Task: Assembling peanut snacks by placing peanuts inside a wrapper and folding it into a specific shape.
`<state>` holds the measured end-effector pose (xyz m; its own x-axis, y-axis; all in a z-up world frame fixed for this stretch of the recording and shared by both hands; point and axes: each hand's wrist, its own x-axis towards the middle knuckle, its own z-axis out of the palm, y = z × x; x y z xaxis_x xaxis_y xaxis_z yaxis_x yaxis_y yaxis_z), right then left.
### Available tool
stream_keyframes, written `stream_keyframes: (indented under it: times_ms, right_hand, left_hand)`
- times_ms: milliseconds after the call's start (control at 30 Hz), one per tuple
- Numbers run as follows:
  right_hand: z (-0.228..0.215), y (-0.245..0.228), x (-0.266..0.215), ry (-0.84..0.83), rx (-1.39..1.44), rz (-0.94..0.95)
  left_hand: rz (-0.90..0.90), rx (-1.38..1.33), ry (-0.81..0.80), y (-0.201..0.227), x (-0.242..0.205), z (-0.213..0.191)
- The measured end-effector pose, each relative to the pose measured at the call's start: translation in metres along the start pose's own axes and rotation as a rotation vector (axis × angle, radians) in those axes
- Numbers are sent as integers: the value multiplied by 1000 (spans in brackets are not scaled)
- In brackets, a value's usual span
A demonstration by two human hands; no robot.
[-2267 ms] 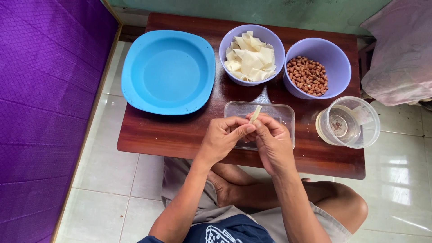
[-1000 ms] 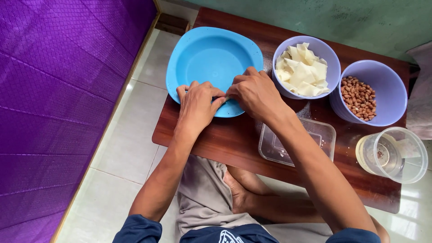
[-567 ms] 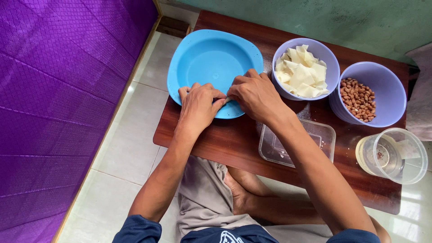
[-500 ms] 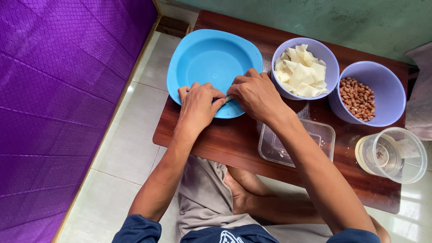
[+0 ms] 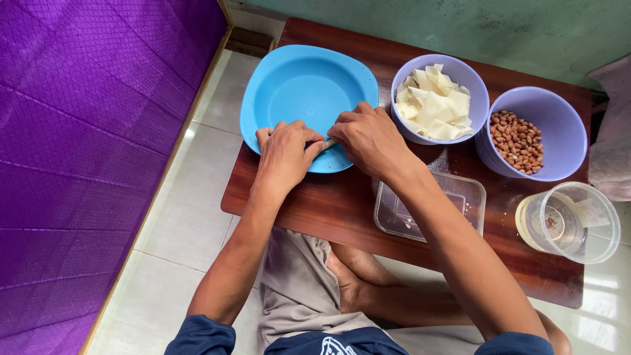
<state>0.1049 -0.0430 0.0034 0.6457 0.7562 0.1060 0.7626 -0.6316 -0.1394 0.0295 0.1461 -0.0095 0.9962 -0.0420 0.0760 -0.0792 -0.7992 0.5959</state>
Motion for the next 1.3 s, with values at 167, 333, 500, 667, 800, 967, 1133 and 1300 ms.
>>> stream_keyframes:
  times_ms: [167, 333, 500, 667, 800, 967, 1133, 1300]
  right_hand:
    - [-4, -2, -2, 42, 22, -9]
    - [-3, -1, -8, 116, 28, -39]
    - [-15, -2, -14, 179, 36, -83]
    - [-60, 16, -59, 316, 135, -12]
    - [-71, 77, -95, 415, -68, 249]
    - [-55, 92, -86, 327, -91, 378]
    - [-58, 90, -80, 389, -23, 450]
    - [-61, 97, -92, 536, 169, 407]
  left_hand:
    - [-3, 9, -6, -3, 3, 1]
    - [-11, 5, -6, -2, 3, 3]
    - [-6, 25, 8, 3, 4, -1]
    - [73, -16, 68, 27, -3, -16]
    - [249, -138, 201, 52, -2, -15]
    - [375, -201, 288, 82, 19, 14]
    - [406, -260, 320, 98, 25, 21]
    - [386, -288, 332, 104, 29, 27]
